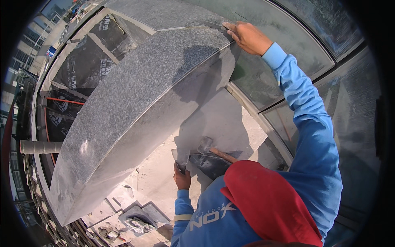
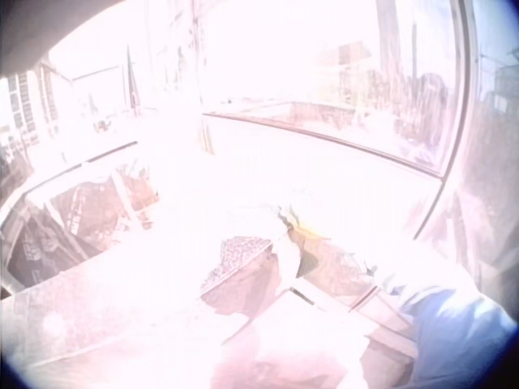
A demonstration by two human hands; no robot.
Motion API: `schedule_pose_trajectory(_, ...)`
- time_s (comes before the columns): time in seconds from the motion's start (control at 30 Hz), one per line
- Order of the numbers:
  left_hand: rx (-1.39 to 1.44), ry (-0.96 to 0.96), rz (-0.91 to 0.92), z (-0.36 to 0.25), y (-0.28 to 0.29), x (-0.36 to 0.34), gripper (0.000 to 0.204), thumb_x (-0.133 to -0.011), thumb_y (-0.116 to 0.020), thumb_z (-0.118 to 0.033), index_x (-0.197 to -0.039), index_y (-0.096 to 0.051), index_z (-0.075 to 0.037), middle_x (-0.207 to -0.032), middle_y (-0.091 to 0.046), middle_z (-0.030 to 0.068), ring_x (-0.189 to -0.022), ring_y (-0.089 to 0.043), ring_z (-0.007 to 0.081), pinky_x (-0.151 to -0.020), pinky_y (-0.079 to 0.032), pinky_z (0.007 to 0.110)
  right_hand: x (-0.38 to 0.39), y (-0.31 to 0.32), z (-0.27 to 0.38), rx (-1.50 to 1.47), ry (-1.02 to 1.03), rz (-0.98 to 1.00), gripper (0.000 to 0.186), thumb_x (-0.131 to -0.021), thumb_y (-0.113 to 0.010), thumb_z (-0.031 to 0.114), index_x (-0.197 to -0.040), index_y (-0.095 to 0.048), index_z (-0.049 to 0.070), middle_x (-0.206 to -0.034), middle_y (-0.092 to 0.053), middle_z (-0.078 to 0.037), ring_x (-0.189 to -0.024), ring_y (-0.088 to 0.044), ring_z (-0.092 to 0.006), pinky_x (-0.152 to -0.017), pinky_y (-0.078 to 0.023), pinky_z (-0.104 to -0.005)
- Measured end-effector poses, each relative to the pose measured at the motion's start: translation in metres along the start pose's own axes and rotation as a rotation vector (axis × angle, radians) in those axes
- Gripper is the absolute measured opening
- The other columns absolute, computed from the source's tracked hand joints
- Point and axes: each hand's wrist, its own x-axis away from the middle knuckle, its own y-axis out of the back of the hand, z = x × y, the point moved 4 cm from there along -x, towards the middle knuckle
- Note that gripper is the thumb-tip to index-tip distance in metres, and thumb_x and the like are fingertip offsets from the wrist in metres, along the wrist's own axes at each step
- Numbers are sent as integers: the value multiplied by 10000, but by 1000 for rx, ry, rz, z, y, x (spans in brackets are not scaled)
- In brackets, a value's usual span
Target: The person secures a large curved stone tile onto a roof using a rubber mallet, then applies sealant to smaller triangular tiles with a trowel. The person positions the tile, taps it into place, and spreads sealant on the smaller pieces.
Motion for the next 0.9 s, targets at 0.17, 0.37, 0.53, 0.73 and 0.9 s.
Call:
schedule_pose_trajectory(0.17, 13, -6, -13, 1, 2, 5, 743, -815, -642, -81, -1491, -357, 41, -1233, -645, 307, -1092, -678, 425, -952, -535, 465, 30, 29, -24, 34, -113, 59, 381, -1053, -522, 210, -1376, -606, 28, -887, -655, -263, -865, -640, -456, -821, -521, -515)
schedule_pose_trajectory(0.37, 101, 58, -102, 2, -8, 10, 677, -820, -640, -90, -1449, -429, 47, -1128, -665, 257, -960, -711, 371, -865, -568, 428, 44, 54, -22, 19, -217, -87, 356, -1047, -527, 226, -1334, -643, 49, -846, -684, -247, -865, -652, -476, -830, -532, -523)
schedule_pose_trajectory(0.53, 929, 485, -32, -18, -13, 13, 442, -934, -575, -181, -1323, -534, 23, -970, -673, 133, -739, -691, 233, -669, -581, 359, 41, 71, 10, -31, 4, -462, 381, -1065, -515, 263, -1383, -611, 76, -770, -667, -180, -712, -666, -385, -724, -542, -461)
schedule_pose_trajectory(0.73, 1173, 306, 253, -113, 5, 33, 360, -1060, -482, -195, -1364, -536, -11, -1067, -679, 107, -896, -675, 180, -780, -558, 307, 136, 17, 107, -1225, -563, -215, 360, -1112, -405, 270, -1176, -637, 3, -747, -598, -2, -550, -480, -31, -476, -344, -211)
schedule_pose_trajectory(0.9, 670, -140, 181, -189, -3, 45, 530, -1088, -487, -276, -1547, -396, -27, -1215, -659, 133, -1054, -634, 183, -927, -506, 313, 260, -121, 220, -2005, -1091, 409, 372, -1090, -491, 417, -1072, -571, 54, -738, -548, -19, -472, -445, -88, -407, -323, -245)
